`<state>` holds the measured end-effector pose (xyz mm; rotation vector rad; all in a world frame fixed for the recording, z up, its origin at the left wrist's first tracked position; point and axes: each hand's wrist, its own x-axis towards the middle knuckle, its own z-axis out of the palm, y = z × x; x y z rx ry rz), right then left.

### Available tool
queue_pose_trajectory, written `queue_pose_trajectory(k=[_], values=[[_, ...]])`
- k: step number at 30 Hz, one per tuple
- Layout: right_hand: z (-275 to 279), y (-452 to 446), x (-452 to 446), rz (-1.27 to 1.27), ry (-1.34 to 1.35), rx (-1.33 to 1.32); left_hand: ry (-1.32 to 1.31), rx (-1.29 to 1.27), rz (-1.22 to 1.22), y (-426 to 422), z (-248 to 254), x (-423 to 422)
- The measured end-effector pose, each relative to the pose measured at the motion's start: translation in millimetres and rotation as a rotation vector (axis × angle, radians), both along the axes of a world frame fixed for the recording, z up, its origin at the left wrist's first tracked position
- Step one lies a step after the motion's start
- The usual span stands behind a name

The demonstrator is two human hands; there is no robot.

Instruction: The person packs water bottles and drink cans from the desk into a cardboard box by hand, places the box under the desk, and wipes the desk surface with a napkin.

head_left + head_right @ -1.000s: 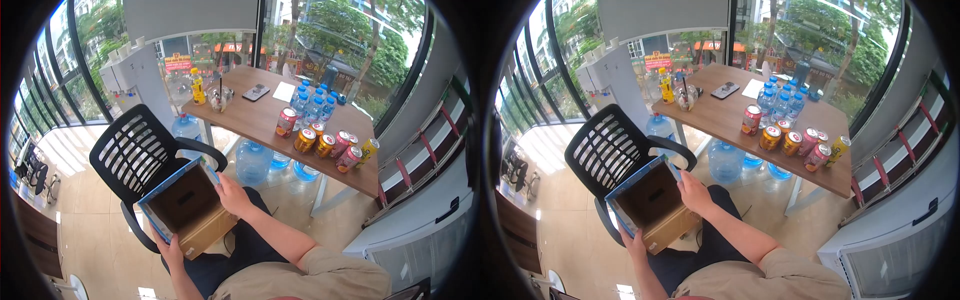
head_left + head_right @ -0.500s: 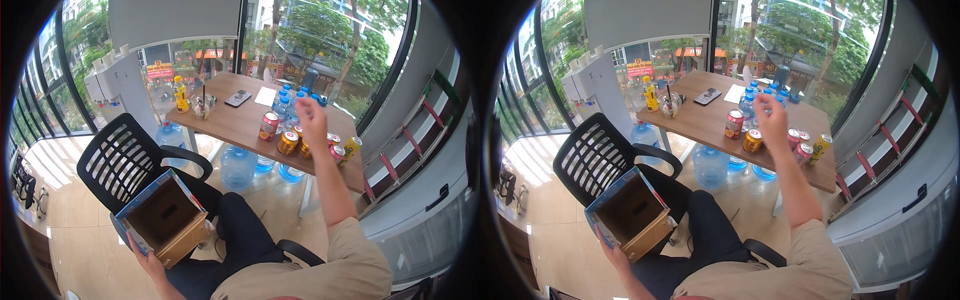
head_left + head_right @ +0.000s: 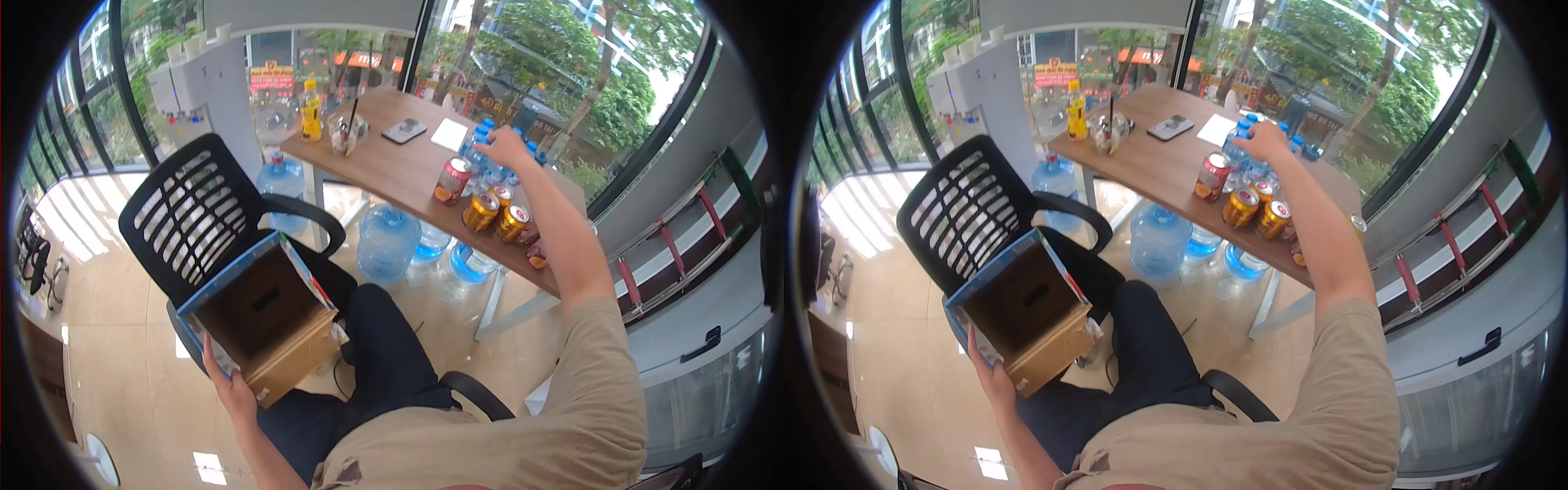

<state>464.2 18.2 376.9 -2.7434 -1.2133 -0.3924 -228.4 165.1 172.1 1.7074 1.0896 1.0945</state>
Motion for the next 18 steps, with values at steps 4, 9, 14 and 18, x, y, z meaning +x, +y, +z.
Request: queue_pose_trajectory(k=[4, 9, 14, 18], values=[[-10, 0, 8, 0.032, -0.106, 0.114, -0.031, -0.006, 0.032, -2, 5, 1], [13, -1, -3, 0.059, -0.173, 0.262, -0.067, -0.027, -0.007, -1, 1, 4], [38, -14, -41, 0.148, -0.160, 0.676, -0.033, 0.028, 0.018, -2, 4, 10], [49, -32, -89, -0.012, -0.186, 1.077, -0.058, 0.065, 0.038, -1, -3, 7]])
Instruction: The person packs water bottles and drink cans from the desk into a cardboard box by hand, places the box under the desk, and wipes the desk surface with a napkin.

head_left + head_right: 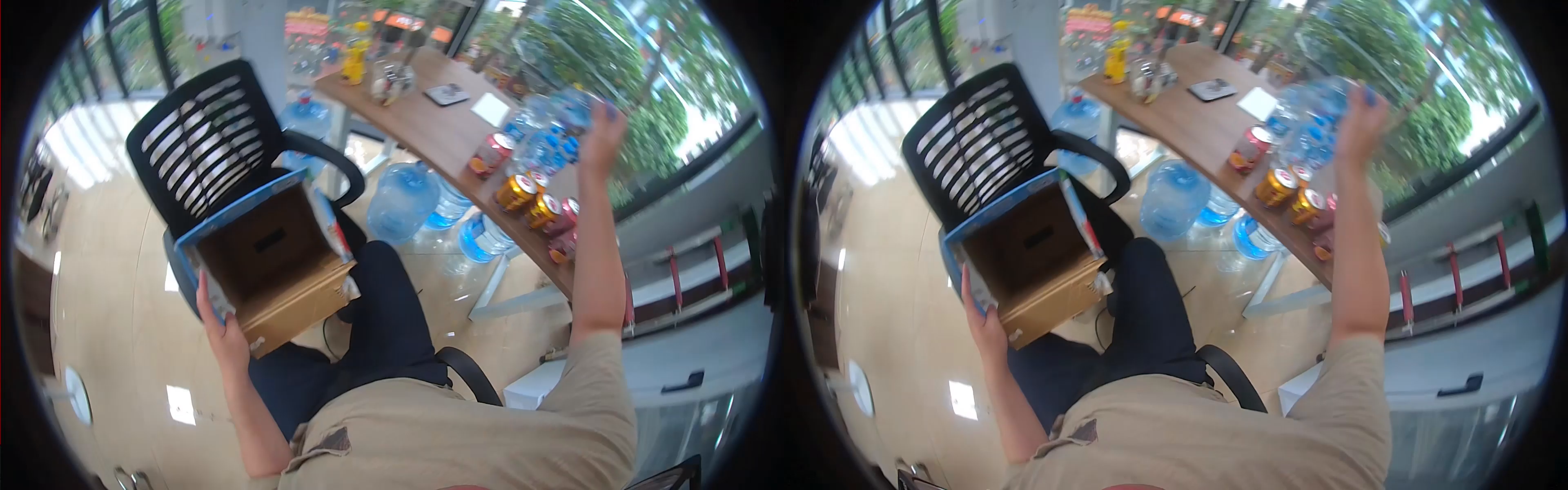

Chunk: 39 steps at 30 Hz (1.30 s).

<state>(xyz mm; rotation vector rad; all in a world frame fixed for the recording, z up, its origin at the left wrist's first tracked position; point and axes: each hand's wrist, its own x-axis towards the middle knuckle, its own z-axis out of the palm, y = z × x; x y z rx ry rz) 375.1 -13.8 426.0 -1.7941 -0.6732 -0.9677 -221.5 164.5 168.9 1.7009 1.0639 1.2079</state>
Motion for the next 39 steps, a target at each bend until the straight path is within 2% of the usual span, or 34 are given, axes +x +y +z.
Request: queue_pose_trajectory(k=[1, 2, 3, 5, 7, 8, 9, 10, 11, 13, 14, 16, 17, 19, 20, 23, 25, 27, 28, 29, 30, 31, 33, 34, 36, 37, 39], values=[[-12, -9, 20, 0.409, 0.152, 0.322, 0.032, 0.032, 0.012, 5, -15, -5], [-8, -5, -43, 0.563, 0.343, 0.542, 0.045, 0.032, 0.010, -1, 3, 2], [-17, -21, -60, 0.735, 0.527, 0.512, 0.127, 0.114, 0.017, -1, 1, 1], [-49, -10, -155, 0.716, 0.779, 0.704, 0.130, 0.094, 0.029, -3, -2, 0], [-131, -34, -198, 0.978, 1.258, 0.658, 0.103, 0.050, 0.023, -8, -2, -1], [-163, -32, -237, 0.999, 1.334, 0.411, 0.107, 0.040, 0.028, -9, -4, 1], [-188, -32, -281, 0.966, 1.520, 0.259, 0.110, 0.033, 0.025, -11, -3, 2], [-205, -35, -316, 1.136, 1.707, 0.095, 0.112, 0.015, 0.032, -13, -3, 3], [-225, -38, -341, 1.071, 1.983, 0.186, 0.117, 0.001, 0.031, -13, -3, 4], [-239, -50, -366, 1.172, 2.188, 0.094, 0.139, -0.015, 0.018, -14, -5, -1], [-242, -53, -369, 1.167, 2.203, 0.105, 0.152, -0.021, 0.028, -16, -6, 0], [-240, -61, -375, 1.429, 2.258, 0.131, 0.134, -0.013, 0.056, -19, -4, 4], [-236, -68, -379, 1.419, 2.260, 0.142, 0.138, -0.017, 0.046, -23, -5, 6], [-229, -75, -388, 1.597, 2.235, -0.388, 0.147, 0.023, 0.114, -26, -12, 9], [-229, -75, -387, 1.699, 2.232, -0.459, 0.102, 0.036, 0.115, -28, -14, 11], [-214, -49, -386, 1.720, 2.086, -0.514, 0.084, 0.020, 0.121, -41, -13, 18], [-206, -20, -385, 1.619, 1.909, -0.421, 0.089, 0.012, 0.126, -52, -16, 20], [-211, 22, -385, 1.510, 1.588, -0.358, 0.061, 0.054, 0.110, -63, -20, 23], [-197, 42, -389, 1.389, 1.529, -0.380, 0.075, 0.065, 0.094, -69, -22, 23], [-202, 67, -385, 1.396, 1.487, -0.418, 0.079, 0.074, 0.089, -72, -23, 24], [-208, 89, -382, 1.365, 1.352, -0.566, 0.056, 0.082, 0.085, -76, -22, 25], [-214, 103, -380, 1.368, 1.347, -0.552, 0.032, 0.091, 0.081, -82, -23, 26], [-230, 133, -380, 1.257, 1.468, -0.862, 0.032, 0.110, 0.058, -87, -26, 26], [-242, 149, -379, 1.254, 1.473, -0.843, 0.035, 0.100, 0.056, -89, -26, 26], [-268, 174, -378, 1.344, 1.426, -1.063, 0.041, 0.086, 0.037, -97, -26, 27], [-278, 189, -380, 1.338, 1.429, -1.047, 0.024, 0.050, 0.041, -100, -26, 28], [-296, 213, -388, 1.155, 1.480, -1.278, 0.011, 0.026, 0.029, -106, -25, 28]])
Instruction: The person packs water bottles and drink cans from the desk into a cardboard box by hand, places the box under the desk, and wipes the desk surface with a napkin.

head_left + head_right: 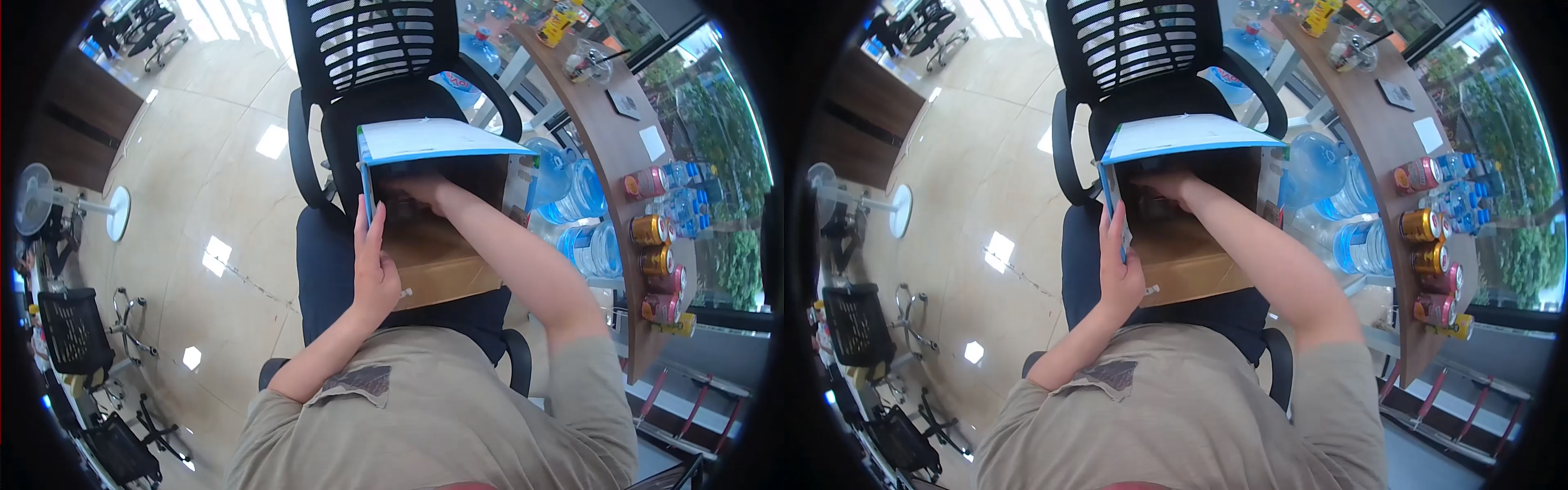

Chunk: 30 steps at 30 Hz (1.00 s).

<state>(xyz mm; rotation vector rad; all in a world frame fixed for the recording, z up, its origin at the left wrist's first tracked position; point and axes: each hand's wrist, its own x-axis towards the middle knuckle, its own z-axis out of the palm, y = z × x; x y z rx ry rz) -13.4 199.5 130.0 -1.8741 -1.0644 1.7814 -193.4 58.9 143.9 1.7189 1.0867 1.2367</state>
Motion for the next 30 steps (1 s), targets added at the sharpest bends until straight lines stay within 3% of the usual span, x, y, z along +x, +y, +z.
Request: queue_pose_trajectory(k=[2, 4, 6, 11, 21, 24, 25, 27, 28, 30], values=[[-13, 13, -5, -0.012, 0.190, 0.060, 0.032, 0.035, 0.003, -3, 1, 2], [-22, 21, -20, 0.151, -0.074, 0.564, 0.022, 0.082, 0.015, -3, -2, 3], [-43, 39, -30, 0.216, -0.279, 0.786, 0.047, 0.074, 0.019, -4, -2, 3], [-77, 68, -43, 0.313, -0.529, 0.850, 0.037, 0.029, 0.049, 0, -7, -3], [-101, 51, -57, 0.540, -0.709, 0.956, 0.028, -0.009, 0.063, 8, -8, -7], [-107, 29, -41, 0.785, -0.713, 1.000, 0.085, -0.037, 0.105, 11, -5, -6], [-11, 11, -39, 1.043, -0.661, 0.468, 0.077, -0.046, 0.121, 14, -4, -6], [64, -37, -12, 0.825, -0.431, 0.470, 0.112, -0.028, 0.151, 24, -2, -12], [60, -57, 10, 0.739, -0.249, 0.724, 0.133, -0.013, 0.160, 30, -2, -15], [117, -101, 49, 0.501, 0.013, 0.699, 0.095, -0.022, 0.183, 44, -12, -21]])
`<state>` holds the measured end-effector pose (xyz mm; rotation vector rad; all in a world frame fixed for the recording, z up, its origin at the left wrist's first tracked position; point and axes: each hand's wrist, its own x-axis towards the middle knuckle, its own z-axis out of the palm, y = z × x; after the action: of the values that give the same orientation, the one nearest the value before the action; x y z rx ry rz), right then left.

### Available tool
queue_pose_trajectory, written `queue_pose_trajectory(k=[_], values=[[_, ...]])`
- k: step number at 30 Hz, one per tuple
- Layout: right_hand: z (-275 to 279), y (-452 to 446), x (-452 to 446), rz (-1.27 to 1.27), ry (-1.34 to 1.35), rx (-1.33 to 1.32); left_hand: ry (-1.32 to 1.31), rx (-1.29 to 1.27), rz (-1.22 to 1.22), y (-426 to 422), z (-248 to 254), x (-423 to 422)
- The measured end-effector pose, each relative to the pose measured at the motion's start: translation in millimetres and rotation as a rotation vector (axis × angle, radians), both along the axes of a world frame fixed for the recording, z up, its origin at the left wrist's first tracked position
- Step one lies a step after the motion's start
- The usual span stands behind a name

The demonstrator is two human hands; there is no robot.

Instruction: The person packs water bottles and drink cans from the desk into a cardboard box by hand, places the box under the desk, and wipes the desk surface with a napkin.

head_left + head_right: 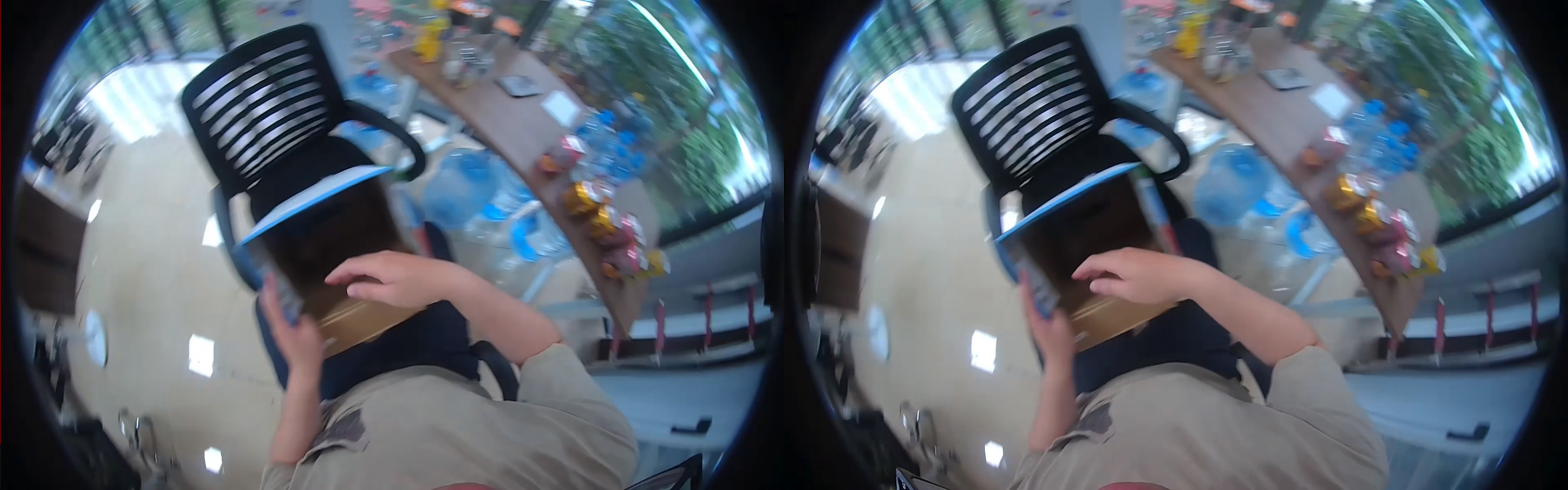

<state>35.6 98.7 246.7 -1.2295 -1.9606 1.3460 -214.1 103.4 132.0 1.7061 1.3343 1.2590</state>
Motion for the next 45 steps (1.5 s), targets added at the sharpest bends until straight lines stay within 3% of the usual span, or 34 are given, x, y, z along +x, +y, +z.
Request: queue_pose_trajectory(k=[2, 4, 5, 7, 8, 9, 11, 13, 14, 16, 17, 19, 20, 22, 23, 32, 36, 39, 40, 45], values=[[18, -44, 47, -0.239, 0.419, -0.220, 0.044, 0.017, -0.001, 12, 1, -4], [29, -81, 106, -0.508, 0.256, -0.110, -0.038, 0.065, -0.041, 17, 9, 0], [41, -96, 135, -0.597, -0.058, 0.143, -0.051, 0.073, -0.049, 21, 8, 2], [71, -125, 185, -0.941, -0.046, 0.243, -0.045, 0.096, -0.072, 26, 6, 3], [84, -138, 213, -1.081, 0.129, 0.273, -0.050, 0.097, -0.091, 28, 6, 7], [106, -150, 230, -1.277, -0.012, 0.441, -0.036, 0.106, -0.089, 29, 6, 10], [130, -169, 293, -1.433, -0.275, 0.637, -0.023, 0.116, -0.090, 28, 8, 16], [141, -180, 349, -1.512, -0.600, 0.571, 0.001, 0.117, -0.083, 26, 13, 22], [138, -178, 369, -1.512, -0.596, 0.578, 0.000, 0.123, -0.081, 26, 13, 23], [136, -163, 397, -1.529, -1.051, 0.369, -0.085, 0.076, -0.082, 26, 12, 24], [134, -151, 404, -1.533, -1.033, 0.380, -0.080, 0.092, -0.077, 28, 13, 23], [131, -130, 402, -1.500, -1.319, 0.216, -0.086, 0.072, -0.077, 28, 14, 20], [136, -123, 402, -1.504, -1.303, 0.220, -0.078, 0.084, -0.074, 27, 14, 19], [144, -111, 405, -1.446, -1.160, -0.093, -0.042, 0.059, -0.047, 25, 14, 16], [142, -109, 406, -1.442, -1.156, -0.084, -0.011, 0.059, -0.042, 25, 13, 12], [151, -120, 391, -1.494, -1.282, 0.166, -0.125, 0.030, -0.028, 27, -1, 3], [177, -134, 372, -1.526, -1.169, 0.466, -0.079, 0.041, -0.020, 26, 1, 7], [200, -143, 328, -1.519, -1.100, 0.943, -0.109, 0.062, -0.061, 26, -2, 9], [208, -145, 307, -1.541, -1.106, 0.948, -0.124, 0.048, -0.060, 25, -3, 11], [194, -154, 209, -1.416, -0.564, 1.101, -0.187, 0.053, -0.086, 29, -4, 17]])
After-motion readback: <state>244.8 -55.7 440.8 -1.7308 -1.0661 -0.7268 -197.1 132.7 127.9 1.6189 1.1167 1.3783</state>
